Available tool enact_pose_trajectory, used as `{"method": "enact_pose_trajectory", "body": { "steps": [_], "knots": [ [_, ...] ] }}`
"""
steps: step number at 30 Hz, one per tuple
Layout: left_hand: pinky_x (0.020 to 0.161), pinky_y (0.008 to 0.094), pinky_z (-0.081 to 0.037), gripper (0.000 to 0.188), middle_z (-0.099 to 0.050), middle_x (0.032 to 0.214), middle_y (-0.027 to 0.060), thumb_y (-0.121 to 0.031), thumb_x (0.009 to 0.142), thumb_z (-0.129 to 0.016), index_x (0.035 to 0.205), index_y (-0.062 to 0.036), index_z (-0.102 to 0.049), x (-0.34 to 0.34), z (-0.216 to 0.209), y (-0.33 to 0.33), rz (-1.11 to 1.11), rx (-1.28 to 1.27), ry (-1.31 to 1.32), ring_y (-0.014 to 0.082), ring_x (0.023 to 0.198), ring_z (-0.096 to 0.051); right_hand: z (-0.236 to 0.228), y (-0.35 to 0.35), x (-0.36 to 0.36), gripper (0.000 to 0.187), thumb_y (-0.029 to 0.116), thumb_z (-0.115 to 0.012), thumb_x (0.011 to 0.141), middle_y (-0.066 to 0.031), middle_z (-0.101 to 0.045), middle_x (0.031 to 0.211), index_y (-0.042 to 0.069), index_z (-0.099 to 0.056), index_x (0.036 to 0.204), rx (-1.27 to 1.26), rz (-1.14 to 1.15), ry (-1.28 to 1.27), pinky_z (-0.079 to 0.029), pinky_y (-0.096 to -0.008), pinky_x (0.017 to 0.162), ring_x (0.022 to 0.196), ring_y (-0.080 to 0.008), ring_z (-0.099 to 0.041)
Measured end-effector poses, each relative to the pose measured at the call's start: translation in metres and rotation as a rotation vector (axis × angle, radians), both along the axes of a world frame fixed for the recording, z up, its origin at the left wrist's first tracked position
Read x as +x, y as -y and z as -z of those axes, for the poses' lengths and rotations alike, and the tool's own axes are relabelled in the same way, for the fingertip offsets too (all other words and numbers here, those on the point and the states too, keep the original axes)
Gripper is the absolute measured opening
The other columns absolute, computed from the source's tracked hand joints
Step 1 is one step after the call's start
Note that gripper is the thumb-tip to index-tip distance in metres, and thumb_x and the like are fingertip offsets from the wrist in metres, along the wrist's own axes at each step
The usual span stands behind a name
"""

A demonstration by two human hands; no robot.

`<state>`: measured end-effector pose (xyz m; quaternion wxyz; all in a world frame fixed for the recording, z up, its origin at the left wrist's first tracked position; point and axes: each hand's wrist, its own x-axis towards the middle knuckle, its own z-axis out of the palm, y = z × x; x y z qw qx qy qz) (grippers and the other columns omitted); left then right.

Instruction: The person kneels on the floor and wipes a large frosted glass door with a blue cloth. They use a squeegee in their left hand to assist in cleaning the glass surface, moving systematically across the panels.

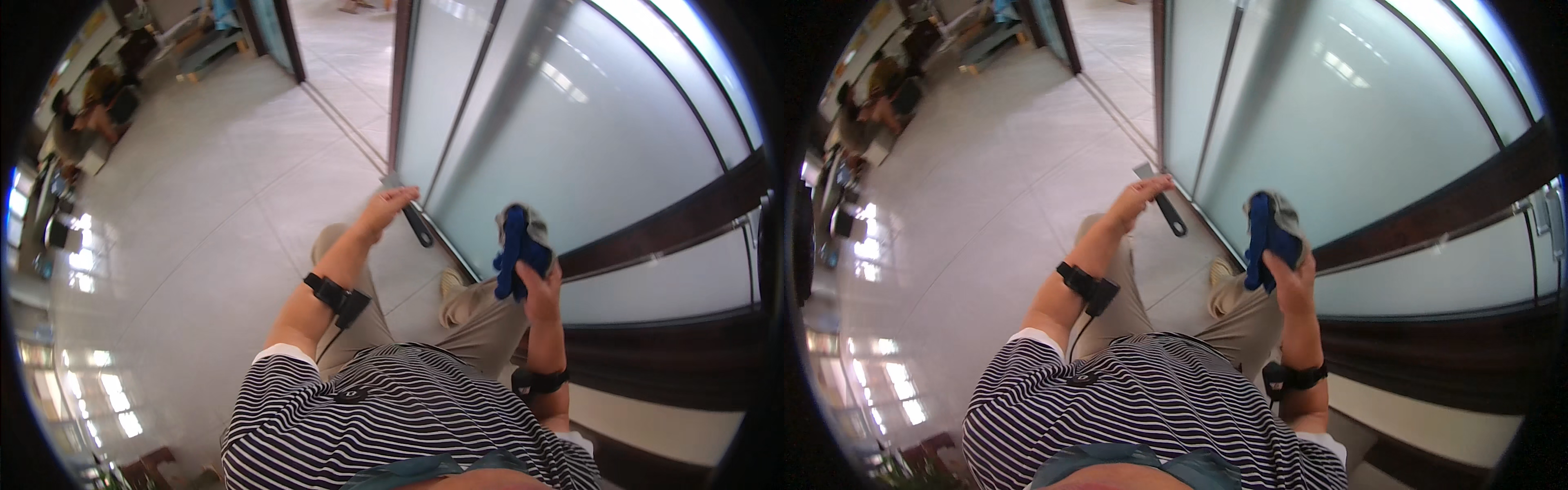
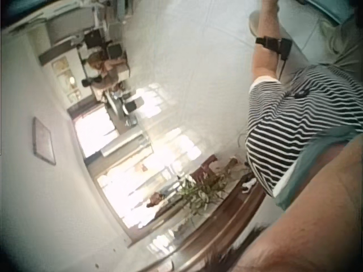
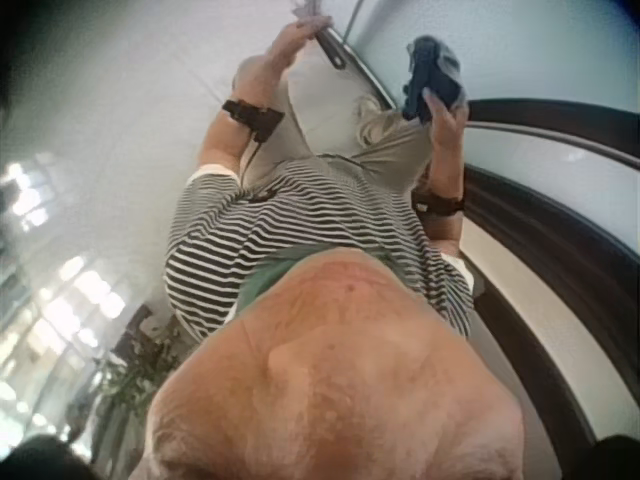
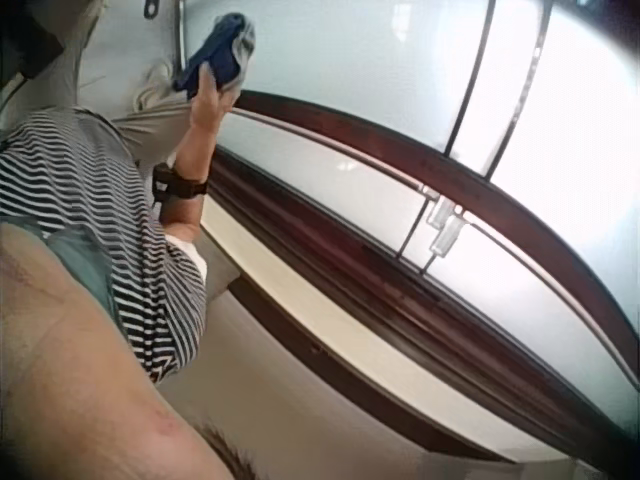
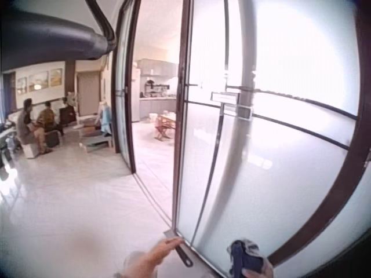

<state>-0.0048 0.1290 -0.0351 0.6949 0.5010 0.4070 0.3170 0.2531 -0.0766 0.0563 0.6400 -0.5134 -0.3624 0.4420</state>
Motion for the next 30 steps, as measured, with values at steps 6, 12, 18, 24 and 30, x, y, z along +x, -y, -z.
{"method": "enact_pose_trajectory", "body": {
  "steps": [6,12,18,24,30],
  "knots": [
    [0.071,0.0296,-0.052,0.024,-0.068,0.095,0.0066,-0.027,0.093,-0.063,0.106,-0.0075,-0.067,0.024,-0.013,-0.052,-0.114,-0.094,0.379,0.0173,0.087,-0.067,-0.15,-0.013,0.026,0.061,0.018,-0.077,0.081,-0.0165,-0.058,0.122,-0.004,-0.051,0.131,0.318,0.648,1.058,-0.044,-0.0391,0.098,0.113,-0.0249,-0.055],
    [0.059,0.0242,-0.048,0.021,-0.065,0.087,0.0044,-0.026,0.091,-0.068,0.103,-0.0093,-0.064,0.024,0.052,-0.083,-0.364,-0.125,0.481,0.0117,0.063,-0.056,-0.23,-0.078,0.029,0.066,0.029,-0.071,0.085,-0.0199,-0.041,0.142,0.01,-0.044,0.142,0.544,1.096,2.006,-0.04,-0.048,0.102,0.126,-0.0371,-0.046],
    [0.054,0.0223,-0.045,0.015,-0.061,0.082,0.0022,-0.022,0.092,-0.064,0.097,-0.0076,-0.064,-0.008,0.02,-0.092,-0.614,-0.23,0.615,0.0098,0.061,-0.053,-0.189,-0.16,0.035,0.087,0.024,-0.078,0.071,-0.0141,-0.035,0.151,0.02,-0.037,0.148,0.549,0.919,2.2,-0.039,-0.0603,0.092,0.136,-0.0373,-0.037],
    [0.053,0.022,-0.047,0.015,-0.062,0.086,0.0044,-0.02,0.092,-0.065,0.098,-0.0061,-0.063,-0.011,0.005,-0.103,-0.722,-0.29,0.641,0.0096,0.062,-0.054,0.017,-0.21,0.021,0.05,0.012,-0.053,0.085,-0.0076,-0.045,0.146,0.02,-0.055,0.133,0.398,0.221,2.481,-0.04,-0.0544,0.091,0.123,-0.028,-0.051],
    [0.055,0.0227,-0.046,0.015,-0.063,0.087,0.0045,-0.02,0.091,-0.065,0.097,-0.0058,-0.063,-0.005,-0.02,-0.107,-0.708,-0.319,0.687,0.01,0.062,-0.054,0.107,-0.204,0.027,0.037,0.018,-0.057,0.082,-0.0023,-0.059,0.112,0.016,-0.063,0.119,0.424,-0.524,2.291,-0.037,-0.0497,0.101,0.102,-0.0225,-0.054]
  ]
}}
